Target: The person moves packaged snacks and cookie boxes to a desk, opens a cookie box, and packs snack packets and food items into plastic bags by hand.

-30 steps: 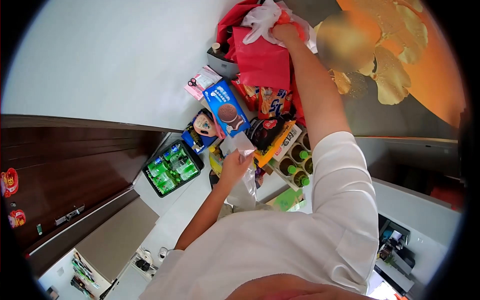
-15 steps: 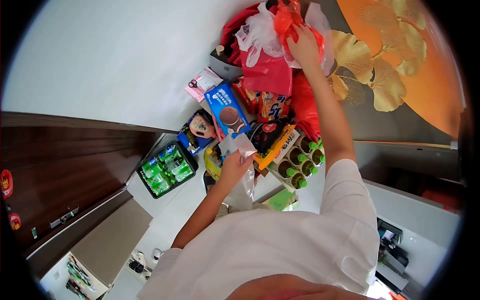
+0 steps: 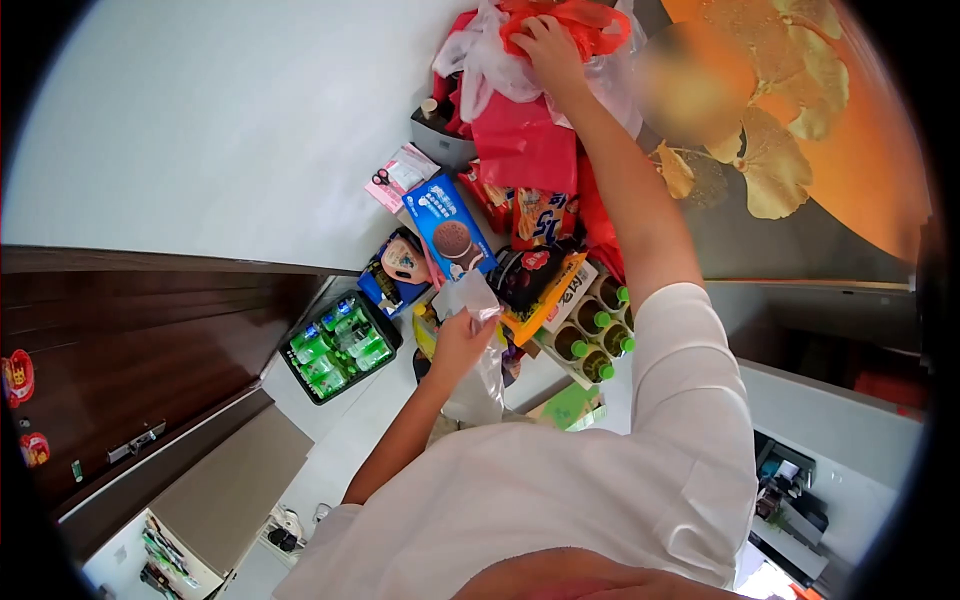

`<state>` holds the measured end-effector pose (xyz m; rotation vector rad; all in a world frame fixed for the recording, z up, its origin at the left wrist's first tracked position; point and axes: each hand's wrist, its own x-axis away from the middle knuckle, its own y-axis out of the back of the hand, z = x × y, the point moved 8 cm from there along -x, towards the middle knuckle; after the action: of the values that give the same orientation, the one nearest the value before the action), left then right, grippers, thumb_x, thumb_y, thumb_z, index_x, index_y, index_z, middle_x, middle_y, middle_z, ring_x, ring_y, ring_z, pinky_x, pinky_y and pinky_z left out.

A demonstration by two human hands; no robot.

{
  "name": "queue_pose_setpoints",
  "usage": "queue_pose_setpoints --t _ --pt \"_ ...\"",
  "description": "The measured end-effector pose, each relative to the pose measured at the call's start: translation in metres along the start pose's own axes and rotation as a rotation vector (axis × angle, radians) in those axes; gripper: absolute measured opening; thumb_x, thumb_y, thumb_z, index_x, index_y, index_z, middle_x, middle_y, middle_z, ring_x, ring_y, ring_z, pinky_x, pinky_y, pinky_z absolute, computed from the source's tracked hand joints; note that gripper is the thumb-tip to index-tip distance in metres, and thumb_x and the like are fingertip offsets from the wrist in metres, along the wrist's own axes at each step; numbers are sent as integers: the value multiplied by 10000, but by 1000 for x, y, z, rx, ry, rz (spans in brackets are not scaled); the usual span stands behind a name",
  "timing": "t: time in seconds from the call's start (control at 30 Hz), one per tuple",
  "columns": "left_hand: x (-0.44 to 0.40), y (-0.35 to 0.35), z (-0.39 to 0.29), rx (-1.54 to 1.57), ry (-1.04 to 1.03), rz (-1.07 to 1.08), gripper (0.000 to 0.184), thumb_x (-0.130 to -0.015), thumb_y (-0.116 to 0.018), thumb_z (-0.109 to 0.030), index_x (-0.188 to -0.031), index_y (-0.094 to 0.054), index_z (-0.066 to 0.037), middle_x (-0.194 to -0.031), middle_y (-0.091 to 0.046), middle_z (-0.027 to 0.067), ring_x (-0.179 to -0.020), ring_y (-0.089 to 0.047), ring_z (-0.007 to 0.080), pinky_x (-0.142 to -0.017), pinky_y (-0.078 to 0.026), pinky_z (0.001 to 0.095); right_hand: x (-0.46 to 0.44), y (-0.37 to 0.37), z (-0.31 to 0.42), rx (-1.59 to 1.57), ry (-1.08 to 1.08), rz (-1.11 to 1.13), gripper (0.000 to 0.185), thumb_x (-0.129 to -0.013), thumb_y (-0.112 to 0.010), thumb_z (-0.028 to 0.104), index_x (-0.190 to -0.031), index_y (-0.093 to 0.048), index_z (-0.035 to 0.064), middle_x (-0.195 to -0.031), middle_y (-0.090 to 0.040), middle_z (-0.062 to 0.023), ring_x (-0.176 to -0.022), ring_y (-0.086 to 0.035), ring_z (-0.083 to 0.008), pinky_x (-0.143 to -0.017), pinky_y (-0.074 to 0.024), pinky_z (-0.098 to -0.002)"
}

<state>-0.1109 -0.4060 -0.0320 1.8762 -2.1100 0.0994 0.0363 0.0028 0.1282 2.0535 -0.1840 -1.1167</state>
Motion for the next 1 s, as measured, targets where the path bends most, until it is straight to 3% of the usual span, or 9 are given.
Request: queue_pose_setpoints --t 0.13,0.2,0.23,0.43,0.67,0.73,0.83,0.97,1.0 --pt "4 4 -1 -7 25 0 258 -993 -707 -199 -1210 -749 -66 -950 -774 99 -784 -687 158 -728 -521 320 0 -57 -19 11 -61 212 369 -891 -676 209 -1253 -717 151 -1209 -669 -84 -1163 -617 -291 -991 -524 -394" --pt "4 4 8 25 34 -7 261 -991 -711 -196 -1212 -748 -63 -941 -768 93 -778 -673 146 -726 -519 314 50 -108 -40 -1388 -1336 291 396 -966 -656 347 -1298 -701 137 -1222 -706 -117 -1106 -663 -302 -945 -538 -380" --pt "5 4 13 58 44 -6 263 -990 -715 -194 -1213 -746 -59 -932 -763 87 -771 -660 134 -724 -518 308 88 -229 -109 -826 -907 523 481 -957 -668 438 -1304 -681 104 -1206 -734 -153 -1056 -700 -315 -904 -549 -385" --pt "7 4 30 165 34 -42 251 -982 -724 -188 -1171 -733 -23 -905 -753 92 -768 -652 127 -716 -518 305 16 -164 -86 -555 -527 681 490 -924 -649 438 -1262 -681 84 -1192 -740 -203 -1043 -717 -352 -886 -562 -435" --pt "12 20 35 177 28 -92 258 -973 -738 -213 -1124 -732 -4 -887 -751 114 -754 -669 152 -705 -521 320 40 -141 -73 -520 -740 48 482 -995 -511 377 -1231 -698 1 -1221 -719 -261 -1107 -706 -424 -960 -549 -475" --pt "13 24 39 78 86 -68 265 -973 -736 -224 -1116 -734 -1 -881 -750 130 -752 -678 166 -700 -522 331 81 -171 -79 -403 -968 698 423 -983 -543 332 -1170 -710 -9 -1165 -739 -249 -1065 -729 -394 -933 -563 -461" --pt "11 28 31 97 75 -88 271 -974 -734 -235 -1106 -731 2 -877 -747 144 -740 -677 185 -695 -522 340 74 -151 -65 -468 -950 912 359 -956 -595 266 -1135 -719 -20 -1098 -748 -254 -1024 -745 -377 -880 -579 -461" --pt "13 28 20 145 6 -96 274 -974 -733 -241 -1099 -730 3 -866 -743 146 -723 -674 213 -684 -518 349 41 -106 -48 -504 -1026 819 340 -897 -652 197 -1118 -714 -55 -1047 -744 -273 -975 -746 -400 -843 -587 -487" --pt "13 27 20 144 7 -78 273 -974 -733 -238 -1107 -730 0 -880 -746 148 -737 -681 223 -695 -521 350 22 -93 -44 -294 -807 762 333 -887 -644 158 -1127 -708 -64 -1082 -733 -282 -990 -738 -404 -858 -583 -495"
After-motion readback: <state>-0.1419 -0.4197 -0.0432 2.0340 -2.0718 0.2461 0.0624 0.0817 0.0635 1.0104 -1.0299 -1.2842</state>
